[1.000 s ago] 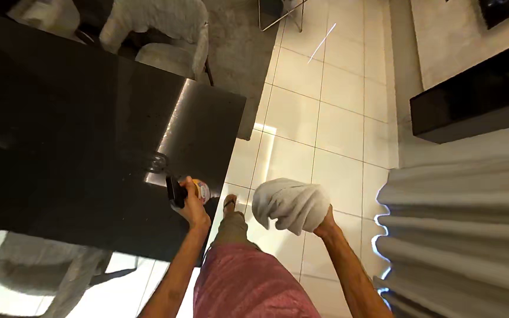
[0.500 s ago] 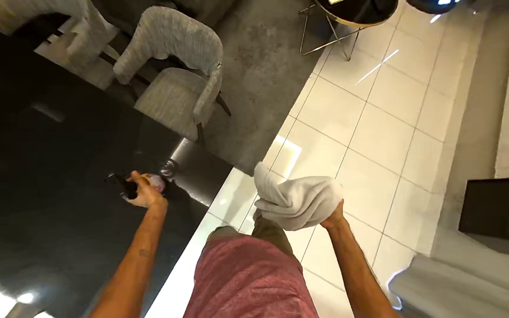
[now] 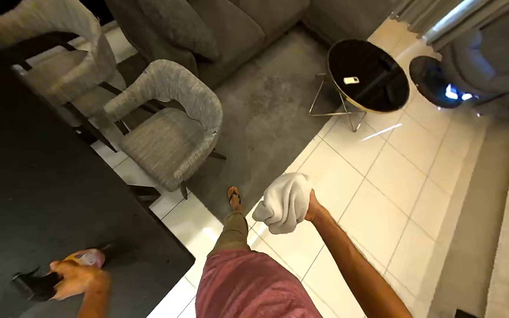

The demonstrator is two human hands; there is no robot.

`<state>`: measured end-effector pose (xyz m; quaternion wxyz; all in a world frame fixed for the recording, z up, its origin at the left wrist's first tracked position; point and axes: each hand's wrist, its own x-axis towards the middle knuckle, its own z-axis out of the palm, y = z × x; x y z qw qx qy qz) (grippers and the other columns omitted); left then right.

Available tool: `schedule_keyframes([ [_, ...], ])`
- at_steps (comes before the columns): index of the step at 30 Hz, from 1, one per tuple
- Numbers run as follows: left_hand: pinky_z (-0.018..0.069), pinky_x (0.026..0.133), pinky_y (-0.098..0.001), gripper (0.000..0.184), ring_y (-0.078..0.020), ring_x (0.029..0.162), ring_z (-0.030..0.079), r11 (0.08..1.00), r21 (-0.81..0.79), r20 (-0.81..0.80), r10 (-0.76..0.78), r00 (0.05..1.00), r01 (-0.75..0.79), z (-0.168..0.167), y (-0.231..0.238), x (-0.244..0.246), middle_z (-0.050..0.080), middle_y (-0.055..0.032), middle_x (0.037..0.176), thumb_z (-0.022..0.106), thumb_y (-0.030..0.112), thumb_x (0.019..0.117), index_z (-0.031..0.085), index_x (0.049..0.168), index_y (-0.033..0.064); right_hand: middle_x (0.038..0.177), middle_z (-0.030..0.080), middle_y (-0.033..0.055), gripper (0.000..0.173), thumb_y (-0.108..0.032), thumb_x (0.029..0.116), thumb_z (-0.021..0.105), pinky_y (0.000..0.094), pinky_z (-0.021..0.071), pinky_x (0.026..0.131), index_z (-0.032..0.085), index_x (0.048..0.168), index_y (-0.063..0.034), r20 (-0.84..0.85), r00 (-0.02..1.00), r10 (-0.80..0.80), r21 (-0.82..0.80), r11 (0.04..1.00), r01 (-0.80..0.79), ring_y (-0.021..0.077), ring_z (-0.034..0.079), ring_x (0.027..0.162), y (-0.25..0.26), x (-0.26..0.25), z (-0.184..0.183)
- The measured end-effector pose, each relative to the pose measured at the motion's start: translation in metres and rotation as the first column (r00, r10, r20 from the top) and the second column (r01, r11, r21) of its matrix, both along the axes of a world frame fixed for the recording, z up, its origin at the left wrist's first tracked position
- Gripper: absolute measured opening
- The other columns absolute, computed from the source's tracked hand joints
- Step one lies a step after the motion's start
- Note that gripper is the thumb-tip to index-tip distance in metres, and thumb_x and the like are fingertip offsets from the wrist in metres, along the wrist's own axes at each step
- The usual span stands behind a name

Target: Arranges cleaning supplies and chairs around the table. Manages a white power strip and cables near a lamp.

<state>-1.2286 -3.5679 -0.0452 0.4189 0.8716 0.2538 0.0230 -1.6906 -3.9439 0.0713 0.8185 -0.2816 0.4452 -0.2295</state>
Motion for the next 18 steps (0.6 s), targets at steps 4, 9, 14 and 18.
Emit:
schedule_keyframes([
  [4,0.0555,0.092,-0.0398,0.065,-0.0236,0.108,0.069,0.994,0.108,-0.072,-0.002,0.997,0.010,-0.008,-0.009,0.011,0.071,-0.0155,0.117,0.029,0.051,0.1098,0.061,0.134,-0.0001,0.088,0.074,0.0017,0.067,-0.047,0.1070,0.001,0.0351,0.0609,0.073,0.061,0.109,-0.0171,-0.077,0.986,0.151,0.071,0.987,-0.145,0.0130,0.071,0.084,-0.108,0.053,-0.013],
  [9,0.0406,0.110,-0.0623,0.090,-0.0454,0.133,0.053,0.904,0.386,-0.148,0.257,0.955,-0.184,0.036,-0.109,-0.035,0.056,-0.0291,0.143,0.037,0.072,0.0994,0.052,0.146,-0.0030,0.087,0.072,0.0017,0.068,-0.049,0.1063,0.001,0.0361,0.0603,0.074,0.061,0.108,-0.0161,-0.118,0.944,0.307,0.060,0.951,-0.302,0.0135,0.070,0.083,-0.245,0.121,-0.011],
  [14,0.0402,0.113,-0.0557,0.070,-0.0521,0.138,0.041,0.972,0.230,-0.030,0.058,0.998,-0.050,0.001,-0.273,-0.081,0.041,-0.0397,0.147,0.062,0.039,0.0992,0.046,0.143,-0.0130,0.089,0.072,0.0064,0.079,-0.058,0.1040,-0.005,0.0380,0.0612,0.072,0.059,0.114,-0.0131,-0.134,0.935,0.328,0.121,0.942,-0.313,0.0176,0.071,0.084,-0.359,0.189,-0.015],
  [18,0.0403,0.112,-0.0555,0.073,-0.0527,0.136,0.041,0.990,-0.131,-0.291,0.018,0.956,-0.059,-0.028,-0.441,-0.093,0.035,-0.0419,0.149,0.068,0.035,0.0969,0.043,0.144,-0.0139,0.096,0.071,0.0103,0.078,-0.063,0.1038,-0.001,0.0432,0.0608,0.074,0.056,0.122,-0.0116,-0.163,0.893,0.419,0.217,0.899,-0.381,0.0224,0.070,0.089,-0.448,0.252,-0.042],
])
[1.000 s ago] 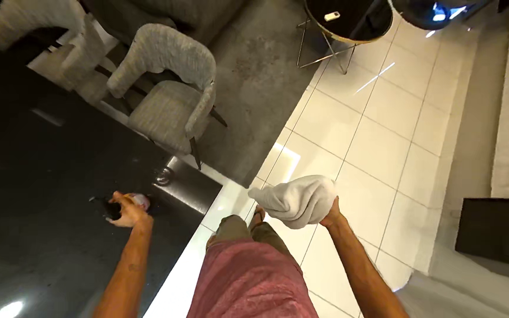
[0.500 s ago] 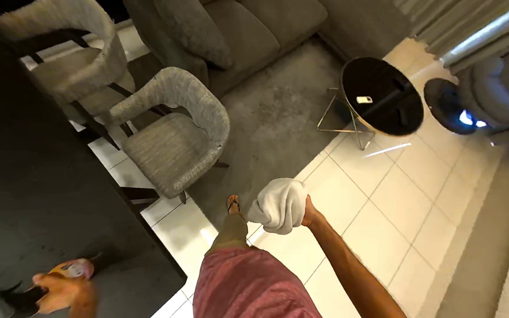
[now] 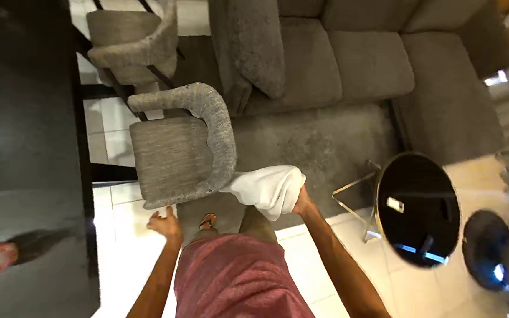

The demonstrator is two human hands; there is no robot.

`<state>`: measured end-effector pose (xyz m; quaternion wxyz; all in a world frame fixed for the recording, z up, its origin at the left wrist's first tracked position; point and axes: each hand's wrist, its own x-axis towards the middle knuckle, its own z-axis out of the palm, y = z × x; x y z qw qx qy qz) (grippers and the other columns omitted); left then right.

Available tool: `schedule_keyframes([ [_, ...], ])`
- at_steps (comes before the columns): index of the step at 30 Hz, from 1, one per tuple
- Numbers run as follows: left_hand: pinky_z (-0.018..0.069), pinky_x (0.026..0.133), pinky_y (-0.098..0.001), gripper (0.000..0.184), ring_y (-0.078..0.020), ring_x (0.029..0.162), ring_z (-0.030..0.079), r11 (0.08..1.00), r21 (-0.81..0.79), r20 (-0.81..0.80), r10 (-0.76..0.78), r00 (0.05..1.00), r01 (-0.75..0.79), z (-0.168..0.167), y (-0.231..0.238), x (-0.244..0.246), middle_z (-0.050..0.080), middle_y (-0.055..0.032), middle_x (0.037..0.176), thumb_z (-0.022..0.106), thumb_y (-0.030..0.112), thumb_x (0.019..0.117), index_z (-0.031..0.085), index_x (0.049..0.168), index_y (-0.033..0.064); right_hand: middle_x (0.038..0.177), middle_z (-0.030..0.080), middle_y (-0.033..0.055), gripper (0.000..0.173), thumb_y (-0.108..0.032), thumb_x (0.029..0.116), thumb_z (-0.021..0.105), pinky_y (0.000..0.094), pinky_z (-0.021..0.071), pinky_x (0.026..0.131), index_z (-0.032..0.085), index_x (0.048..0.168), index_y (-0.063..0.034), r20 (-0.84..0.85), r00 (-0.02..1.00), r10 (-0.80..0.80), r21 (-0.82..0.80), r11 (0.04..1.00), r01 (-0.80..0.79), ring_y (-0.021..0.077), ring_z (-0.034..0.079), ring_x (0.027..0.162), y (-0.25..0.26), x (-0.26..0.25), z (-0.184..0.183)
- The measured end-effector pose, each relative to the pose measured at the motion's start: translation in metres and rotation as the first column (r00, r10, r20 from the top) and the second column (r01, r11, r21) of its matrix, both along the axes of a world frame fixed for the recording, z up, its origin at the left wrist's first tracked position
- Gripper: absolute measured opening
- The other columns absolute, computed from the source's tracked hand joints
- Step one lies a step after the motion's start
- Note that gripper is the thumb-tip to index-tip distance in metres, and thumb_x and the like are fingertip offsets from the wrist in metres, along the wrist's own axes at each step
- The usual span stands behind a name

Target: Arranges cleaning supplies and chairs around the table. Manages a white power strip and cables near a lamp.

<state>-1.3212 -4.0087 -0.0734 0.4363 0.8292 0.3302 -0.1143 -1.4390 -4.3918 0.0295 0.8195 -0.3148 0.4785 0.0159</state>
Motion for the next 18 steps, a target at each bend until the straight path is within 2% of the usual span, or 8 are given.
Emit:
schedule_keyframes([
  [3,0.0353,0.115,-0.0611,0.091,-0.0495,0.146,0.030,0.964,-0.082,-0.370,0.208,0.906,-0.255,-0.019,-0.095,-0.004,0.024,-0.0370,0.159,0.059,0.058,0.0979,0.033,0.152,-0.0092,0.104,0.069,0.0114,0.072,-0.060,0.1061,0.005,0.0445,0.0599,0.078,0.052,0.130,-0.0108,-0.034,0.998,0.060,-0.078,0.995,-0.062,0.0229,0.069,0.095,-0.071,0.054,-0.015],
  [6,0.0469,0.106,-0.0586,0.087,-0.0443,0.135,0.049,0.821,-0.338,-0.457,0.284,0.843,-0.461,-0.030,-0.147,-0.009,0.041,-0.0323,0.152,0.050,0.061,0.1019,0.027,0.156,-0.0029,0.107,0.068,0.0101,0.066,-0.056,0.1079,0.006,0.0428,0.0597,0.078,0.049,0.132,-0.0113,-0.057,0.979,0.194,-0.137,0.970,-0.200,0.0210,0.068,0.095,-0.131,0.107,-0.011],
  [8,0.0472,0.106,-0.0547,0.085,-0.0418,0.135,0.050,0.678,-0.504,-0.500,0.276,0.821,-0.535,-0.026,-0.173,0.004,0.041,-0.0292,0.154,0.041,0.062,0.1046,0.020,0.160,0.0007,0.105,0.069,0.0085,0.064,-0.052,0.1088,0.006,0.0410,0.0611,0.078,0.051,0.130,-0.0116,-0.049,0.939,0.340,-0.161,0.925,-0.343,0.0191,0.069,0.094,-0.159,0.153,-0.005],
  [9,0.0490,0.105,-0.0540,0.083,-0.0406,0.134,0.052,0.608,-0.545,-0.526,0.289,0.800,-0.577,-0.025,-0.186,0.005,0.042,-0.0278,0.153,0.038,0.062,0.1048,0.021,0.160,0.0027,0.105,0.069,0.0085,0.064,-0.051,0.1092,0.006,0.0409,0.0609,0.078,0.051,0.130,-0.0112,-0.057,0.911,0.409,-0.163,0.896,-0.412,0.0191,0.069,0.094,-0.168,0.172,-0.003],
  [12,0.0553,0.097,-0.0527,0.079,-0.0407,0.126,0.058,0.394,-0.596,-0.563,0.416,0.714,-0.699,-0.033,-0.216,0.028,0.044,-0.0282,0.151,0.045,0.058,0.1045,0.022,0.159,0.0061,0.102,0.069,0.0071,0.059,-0.047,0.1103,0.008,0.0395,0.0606,0.077,0.052,0.128,-0.0116,-0.050,0.806,0.590,-0.181,0.788,-0.588,0.0178,0.069,0.093,-0.170,0.248,-0.007],
  [14,0.0600,0.086,-0.0511,0.072,-0.0404,0.111,0.065,0.296,-0.528,-0.550,0.595,0.586,-0.796,-0.043,-0.232,0.039,0.051,-0.0299,0.141,0.058,0.043,0.1038,0.026,0.156,0.0050,0.102,0.068,0.0071,0.053,-0.044,0.1114,0.014,0.0404,0.0596,0.078,0.052,0.127,-0.0117,-0.066,0.737,0.673,-0.185,0.717,-0.672,0.0181,0.068,0.093,-0.156,0.291,-0.020],
  [16,0.0609,0.080,-0.0514,0.070,-0.0401,0.106,0.066,0.218,-0.457,-0.524,0.717,0.459,-0.862,-0.053,-0.242,0.045,0.054,-0.0297,0.136,0.066,0.035,0.1012,0.031,0.153,0.0035,0.103,0.067,0.0071,0.048,-0.045,0.1116,0.021,0.0417,0.0583,0.079,0.054,0.128,-0.0131,-0.120,0.658,0.743,-0.185,0.634,-0.751,0.0185,0.066,0.094,-0.138,0.326,-0.038],
  [18,0.0606,0.082,-0.0529,0.071,-0.0397,0.108,0.066,0.191,-0.392,-0.528,0.754,0.391,-0.900,-0.060,-0.245,0.049,0.057,-0.0287,0.132,0.071,0.036,0.0968,0.038,0.148,0.0007,0.102,0.067,0.0060,0.045,-0.046,0.1107,0.028,0.0418,0.0576,0.078,0.058,0.124,-0.0149,-0.172,0.571,0.803,-0.188,0.542,-0.819,0.0183,0.066,0.092,-0.122,0.358,-0.060],
])
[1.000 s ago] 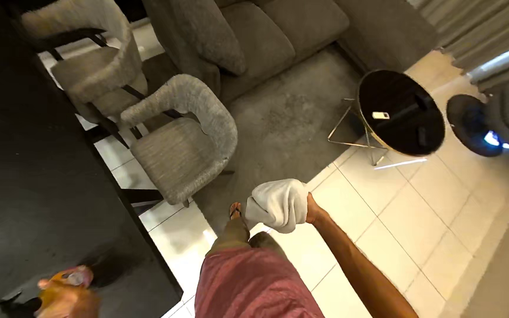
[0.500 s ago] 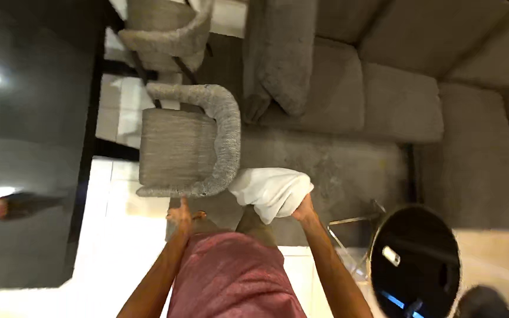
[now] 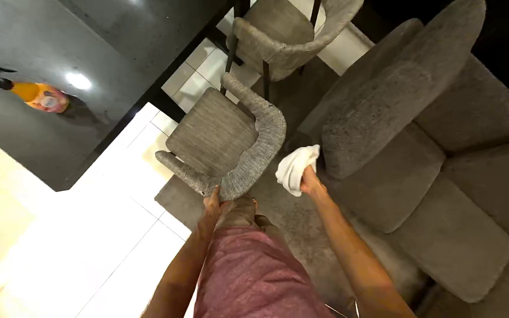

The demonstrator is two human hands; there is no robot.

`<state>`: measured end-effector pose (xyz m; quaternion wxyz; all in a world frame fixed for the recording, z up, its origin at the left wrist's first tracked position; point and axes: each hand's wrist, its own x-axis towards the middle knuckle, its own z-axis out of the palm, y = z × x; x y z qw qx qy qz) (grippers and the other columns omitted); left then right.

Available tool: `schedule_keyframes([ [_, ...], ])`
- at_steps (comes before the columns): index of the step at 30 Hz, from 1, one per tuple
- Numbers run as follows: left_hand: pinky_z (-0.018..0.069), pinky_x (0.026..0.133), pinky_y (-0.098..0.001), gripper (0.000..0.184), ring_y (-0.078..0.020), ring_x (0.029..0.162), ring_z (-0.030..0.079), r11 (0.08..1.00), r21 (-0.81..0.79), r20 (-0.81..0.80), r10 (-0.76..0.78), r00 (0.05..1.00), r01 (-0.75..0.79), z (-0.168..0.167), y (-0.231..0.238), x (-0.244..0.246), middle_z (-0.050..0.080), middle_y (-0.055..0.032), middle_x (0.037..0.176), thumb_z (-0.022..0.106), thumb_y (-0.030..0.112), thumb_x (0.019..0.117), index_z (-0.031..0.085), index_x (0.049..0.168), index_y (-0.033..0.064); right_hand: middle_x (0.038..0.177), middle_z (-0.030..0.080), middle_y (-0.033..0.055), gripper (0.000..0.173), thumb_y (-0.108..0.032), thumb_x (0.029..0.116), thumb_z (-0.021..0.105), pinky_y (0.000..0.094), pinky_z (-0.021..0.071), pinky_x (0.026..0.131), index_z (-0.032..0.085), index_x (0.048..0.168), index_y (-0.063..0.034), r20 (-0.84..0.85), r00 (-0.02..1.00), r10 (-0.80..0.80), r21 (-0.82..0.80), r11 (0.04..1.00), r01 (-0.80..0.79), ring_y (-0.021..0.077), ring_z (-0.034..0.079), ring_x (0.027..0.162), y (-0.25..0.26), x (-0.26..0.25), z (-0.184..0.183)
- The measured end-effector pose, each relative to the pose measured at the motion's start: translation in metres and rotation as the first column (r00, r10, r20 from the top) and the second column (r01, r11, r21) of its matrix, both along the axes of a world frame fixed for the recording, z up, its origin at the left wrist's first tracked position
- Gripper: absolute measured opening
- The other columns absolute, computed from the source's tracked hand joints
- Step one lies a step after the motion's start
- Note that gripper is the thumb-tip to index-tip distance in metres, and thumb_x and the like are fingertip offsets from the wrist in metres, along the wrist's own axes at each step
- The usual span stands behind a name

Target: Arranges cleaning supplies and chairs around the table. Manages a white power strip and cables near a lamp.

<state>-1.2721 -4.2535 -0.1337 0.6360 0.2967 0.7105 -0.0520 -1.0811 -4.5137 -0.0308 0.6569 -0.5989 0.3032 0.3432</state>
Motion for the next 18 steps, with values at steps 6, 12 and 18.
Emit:
schedule_keyframes([
  [6,0.0583,0.078,-0.0523,0.057,-0.0359,0.093,0.066,0.981,0.150,-0.141,-0.103,0.985,0.124,-0.009,-0.003,0.000,0.062,-0.0283,0.114,0.075,0.027,0.0944,0.052,0.133,-0.0073,0.127,0.063,0.0151,0.044,-0.035,0.1080,0.046,0.0502,0.0534,0.090,0.048,0.147,-0.0147,-0.036,0.929,0.370,-0.288,0.886,-0.364,0.0271,0.062,0.110,0.046,0.089,-0.057],
  [12,0.0560,0.079,-0.0519,0.051,-0.0329,0.091,0.065,0.948,0.234,-0.274,-0.149,0.950,0.216,0.003,0.020,-0.001,0.065,-0.0258,0.111,0.074,0.027,0.0945,0.057,0.128,-0.0068,0.116,0.068,0.0250,0.048,-0.040,0.0959,0.067,0.0640,0.0523,0.091,0.063,0.127,-0.0032,-0.043,0.780,0.625,-0.559,0.632,-0.537,0.0408,0.066,0.108,0.077,0.100,-0.081],
  [18,0.0549,0.088,-0.0537,0.048,-0.0326,0.102,0.065,0.916,0.306,-0.340,-0.151,0.928,0.261,0.015,0.040,-0.005,0.063,-0.0252,0.122,0.058,0.034,0.1050,0.055,0.136,-0.0015,0.121,0.068,0.0225,0.049,-0.033,0.0953,0.067,0.0529,0.0503,0.103,0.062,0.128,0.0034,-0.054,0.631,0.774,-0.395,0.564,-0.725,0.0328,0.064,0.117,0.083,0.096,-0.079],
])
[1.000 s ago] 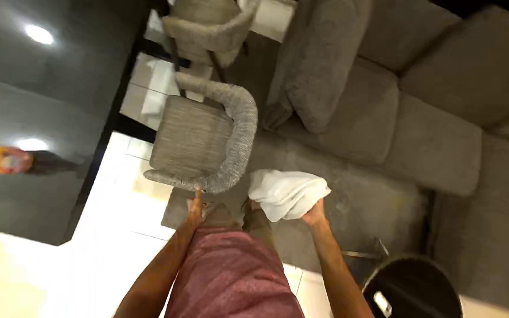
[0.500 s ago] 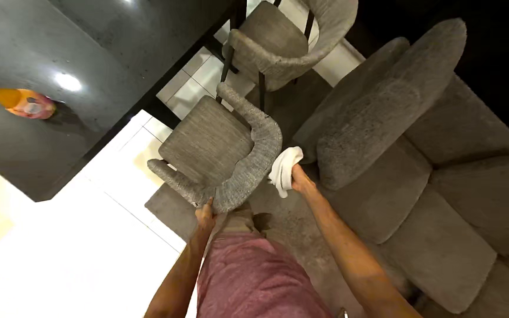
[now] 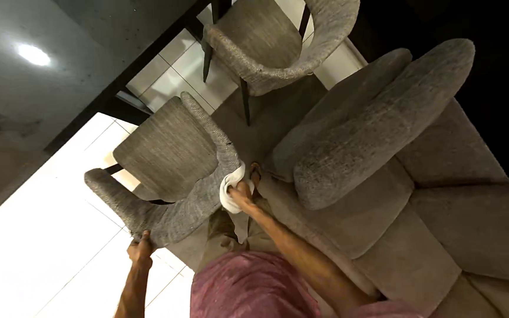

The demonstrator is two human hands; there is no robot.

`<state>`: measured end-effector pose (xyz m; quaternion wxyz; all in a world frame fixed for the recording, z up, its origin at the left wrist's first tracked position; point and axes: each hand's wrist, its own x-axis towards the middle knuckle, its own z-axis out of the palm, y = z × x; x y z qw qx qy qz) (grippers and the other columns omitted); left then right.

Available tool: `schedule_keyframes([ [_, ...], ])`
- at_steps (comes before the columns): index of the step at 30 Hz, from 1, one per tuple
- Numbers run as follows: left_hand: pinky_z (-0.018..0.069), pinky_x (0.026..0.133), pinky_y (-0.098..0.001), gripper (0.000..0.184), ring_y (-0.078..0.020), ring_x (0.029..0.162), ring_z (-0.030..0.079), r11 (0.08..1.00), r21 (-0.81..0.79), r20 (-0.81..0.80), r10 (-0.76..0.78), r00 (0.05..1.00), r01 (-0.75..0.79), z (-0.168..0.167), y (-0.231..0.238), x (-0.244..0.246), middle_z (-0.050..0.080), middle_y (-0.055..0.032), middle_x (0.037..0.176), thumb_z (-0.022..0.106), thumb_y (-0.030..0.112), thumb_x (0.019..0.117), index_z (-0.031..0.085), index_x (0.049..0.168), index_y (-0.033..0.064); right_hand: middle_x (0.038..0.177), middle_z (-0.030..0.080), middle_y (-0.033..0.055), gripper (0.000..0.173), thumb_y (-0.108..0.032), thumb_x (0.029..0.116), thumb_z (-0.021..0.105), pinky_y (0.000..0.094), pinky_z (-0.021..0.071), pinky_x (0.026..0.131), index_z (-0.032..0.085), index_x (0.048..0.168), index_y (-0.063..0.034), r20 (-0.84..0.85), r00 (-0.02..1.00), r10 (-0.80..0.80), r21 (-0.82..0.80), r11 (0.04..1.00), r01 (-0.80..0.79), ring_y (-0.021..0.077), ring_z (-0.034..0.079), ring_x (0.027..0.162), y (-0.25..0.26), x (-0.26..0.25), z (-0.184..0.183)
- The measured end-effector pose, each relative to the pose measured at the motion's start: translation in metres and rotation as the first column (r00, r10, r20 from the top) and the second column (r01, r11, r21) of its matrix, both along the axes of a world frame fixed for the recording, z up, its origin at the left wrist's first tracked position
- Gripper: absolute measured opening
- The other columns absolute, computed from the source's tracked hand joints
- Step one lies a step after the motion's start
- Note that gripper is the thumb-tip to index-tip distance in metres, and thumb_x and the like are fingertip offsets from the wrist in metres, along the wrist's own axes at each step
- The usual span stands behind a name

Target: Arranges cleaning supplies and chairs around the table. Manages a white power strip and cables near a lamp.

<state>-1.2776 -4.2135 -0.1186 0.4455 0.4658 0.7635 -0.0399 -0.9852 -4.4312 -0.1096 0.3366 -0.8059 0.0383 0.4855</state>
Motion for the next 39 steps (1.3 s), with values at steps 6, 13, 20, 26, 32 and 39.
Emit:
schedule_keyframes([
  [6,0.0479,0.103,-0.0620,0.086,-0.0487,0.134,0.048,0.958,0.142,-0.227,0.277,0.934,-0.249,0.006,-0.063,0.071,0.039,-0.0360,0.151,0.058,0.045,0.1003,0.017,0.159,-0.0036,0.136,0.059,0.0185,0.043,-0.026,0.1105,0.037,0.0427,0.0467,0.104,0.053,0.142,-0.0014,-0.381,0.898,0.218,0.227,0.964,-0.138,0.0227,0.057,0.122,-0.045,0.110,0.043],
  [13,0.0528,0.097,-0.0602,0.084,-0.0512,0.131,0.051,0.953,0.142,-0.321,0.301,0.898,-0.269,0.011,-0.110,0.116,0.037,-0.0396,0.150,0.044,0.051,0.1051,0.013,0.157,-0.0075,0.104,0.066,0.0070,0.051,-0.042,0.1126,0.020,0.0372,0.0562,0.081,0.057,0.129,-0.0112,-0.456,0.883,-0.115,0.201,0.953,0.228,0.0156,0.065,0.092,-0.066,0.238,0.116],
  [20,0.0364,0.116,-0.0561,0.100,-0.0510,0.146,0.031,0.970,0.159,-0.370,0.229,0.900,-0.182,0.008,-0.106,0.107,0.022,-0.0396,0.158,0.058,0.056,0.0972,0.017,0.155,-0.0138,0.093,0.069,0.0011,0.045,-0.029,0.1121,0.016,0.0313,0.0582,0.076,0.056,0.121,-0.0113,-0.338,0.939,-0.061,0.425,0.880,0.210,0.0095,0.067,0.085,-0.036,0.248,0.153],
  [26,0.0387,0.112,-0.0625,0.099,-0.0537,0.140,0.039,0.775,0.622,0.171,-0.273,0.947,0.112,0.082,-0.109,0.211,0.033,-0.0413,0.152,0.077,0.038,0.0886,0.024,0.153,-0.0140,0.110,0.065,0.0062,0.035,-0.014,0.1070,0.034,0.0279,0.0549,0.091,0.050,0.133,0.0028,-0.174,0.978,0.119,0.630,0.776,0.018,0.0070,0.063,0.101,0.028,0.262,0.174],
  [32,0.0443,0.112,-0.0445,0.089,-0.0333,0.131,0.056,0.712,0.675,0.380,-0.559,0.737,0.191,0.117,-0.099,0.392,0.054,-0.0363,0.137,0.079,0.034,0.0799,0.042,0.137,-0.0234,0.114,0.067,0.0151,0.027,-0.003,0.0973,0.053,0.0302,0.0491,0.099,0.062,0.119,0.0111,0.161,0.636,0.755,0.708,0.361,-0.607,0.0124,0.062,0.108,0.089,0.320,0.202],
  [39,0.0491,0.107,-0.0360,0.065,-0.0222,0.127,0.057,0.587,0.754,0.385,-0.030,0.922,-0.295,0.185,0.044,0.478,0.052,-0.0274,0.141,0.057,-0.004,0.0920,0.029,0.149,-0.0148,0.144,0.058,0.0155,0.043,-0.032,0.0989,0.062,0.0625,0.0386,0.110,0.063,0.135,-0.0078,0.866,0.481,0.135,-0.072,0.986,-0.148,0.0361,0.053,0.134,-0.006,0.532,0.065],
])
